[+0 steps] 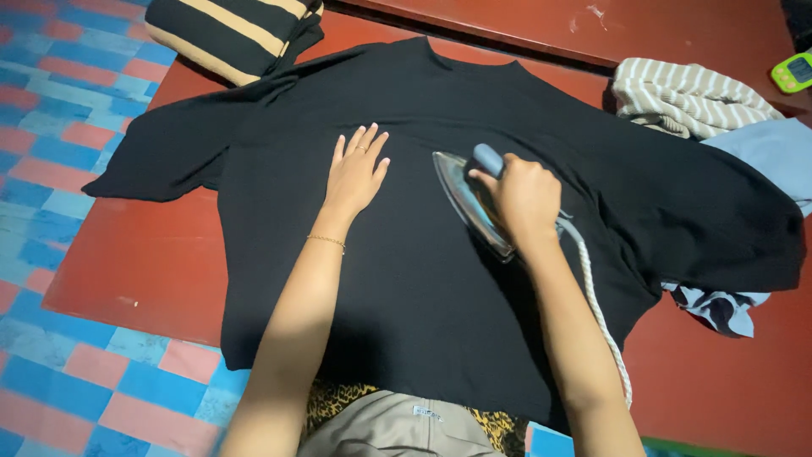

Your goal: Ironing a black long-sleeved shirt on a flat surface

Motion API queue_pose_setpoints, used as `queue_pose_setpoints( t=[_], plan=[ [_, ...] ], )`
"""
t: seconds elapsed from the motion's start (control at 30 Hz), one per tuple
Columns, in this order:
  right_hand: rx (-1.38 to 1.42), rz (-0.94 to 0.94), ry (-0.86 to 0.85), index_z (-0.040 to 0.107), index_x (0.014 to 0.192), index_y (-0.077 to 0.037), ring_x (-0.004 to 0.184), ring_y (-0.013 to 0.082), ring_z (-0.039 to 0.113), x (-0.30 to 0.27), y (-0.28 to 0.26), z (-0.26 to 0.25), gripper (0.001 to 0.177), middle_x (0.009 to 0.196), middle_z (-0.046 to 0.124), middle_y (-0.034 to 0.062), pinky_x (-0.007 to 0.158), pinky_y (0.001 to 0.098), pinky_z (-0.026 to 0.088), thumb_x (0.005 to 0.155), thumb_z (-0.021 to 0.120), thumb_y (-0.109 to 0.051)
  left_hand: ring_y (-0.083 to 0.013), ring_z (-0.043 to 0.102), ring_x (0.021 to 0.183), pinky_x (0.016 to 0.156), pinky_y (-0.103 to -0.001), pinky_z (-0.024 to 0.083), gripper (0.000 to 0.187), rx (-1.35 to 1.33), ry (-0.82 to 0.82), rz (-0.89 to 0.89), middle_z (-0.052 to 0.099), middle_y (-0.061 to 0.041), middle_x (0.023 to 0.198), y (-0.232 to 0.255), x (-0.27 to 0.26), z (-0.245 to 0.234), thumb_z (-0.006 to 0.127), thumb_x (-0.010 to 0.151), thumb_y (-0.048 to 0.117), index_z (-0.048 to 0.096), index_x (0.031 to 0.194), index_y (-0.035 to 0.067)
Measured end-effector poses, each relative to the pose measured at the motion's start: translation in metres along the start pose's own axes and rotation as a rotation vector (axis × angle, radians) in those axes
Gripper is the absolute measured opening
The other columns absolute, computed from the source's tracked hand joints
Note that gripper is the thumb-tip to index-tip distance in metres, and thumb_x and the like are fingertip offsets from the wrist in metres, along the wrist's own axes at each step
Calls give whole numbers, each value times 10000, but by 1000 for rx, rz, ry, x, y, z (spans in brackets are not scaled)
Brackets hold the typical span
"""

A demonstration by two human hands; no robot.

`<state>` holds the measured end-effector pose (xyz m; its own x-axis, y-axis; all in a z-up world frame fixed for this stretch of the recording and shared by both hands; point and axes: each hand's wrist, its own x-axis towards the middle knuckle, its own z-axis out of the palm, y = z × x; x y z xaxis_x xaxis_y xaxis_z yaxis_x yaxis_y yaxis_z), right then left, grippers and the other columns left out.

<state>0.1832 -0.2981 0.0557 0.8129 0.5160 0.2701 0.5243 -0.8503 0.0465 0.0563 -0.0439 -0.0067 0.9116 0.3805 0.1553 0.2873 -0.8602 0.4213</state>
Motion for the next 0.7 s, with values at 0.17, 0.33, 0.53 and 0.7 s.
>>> queue_pose_setpoints(
  t=[0.17,0.33,0.53,0.7],
  plan=[
    [23,100,5,776,909,-158,768,427,761,11,37,-2,480,738,744,172,662,500,605,836,804,-632,-260,297,1532,1255,-538,92,467,0,20,17,406,-117,1622,0,0,0,502,1087,287,484,1531,144],
    [-20,206,47,791,893,-162,734,421,761,25,83,20,514,712,739,152,634,472,605,844,818,-673,-271,306,1528,1253,-543,110,467,12,48,32,415,-129,1615,-3,1,5,515,1085,290,494,1523,129],
    [189,56,-175,792,1141,-55,919,455,746,12,82,-34,613,922,778,219,773,490,584,888,787,-614,-258,273,1543,1259,-529,69,478,13,21,18,385,-122,1635,-2,2,9,498,1089,289,470,1541,134],
    [301,13,-308,794,1121,-34,966,486,728,4,68,-77,510,949,780,250,840,516,557,867,797,-476,-262,261,1546,1253,-532,51,480,3,6,19,377,-131,1638,-1,2,7,491,1092,283,463,1547,130]
  ],
)
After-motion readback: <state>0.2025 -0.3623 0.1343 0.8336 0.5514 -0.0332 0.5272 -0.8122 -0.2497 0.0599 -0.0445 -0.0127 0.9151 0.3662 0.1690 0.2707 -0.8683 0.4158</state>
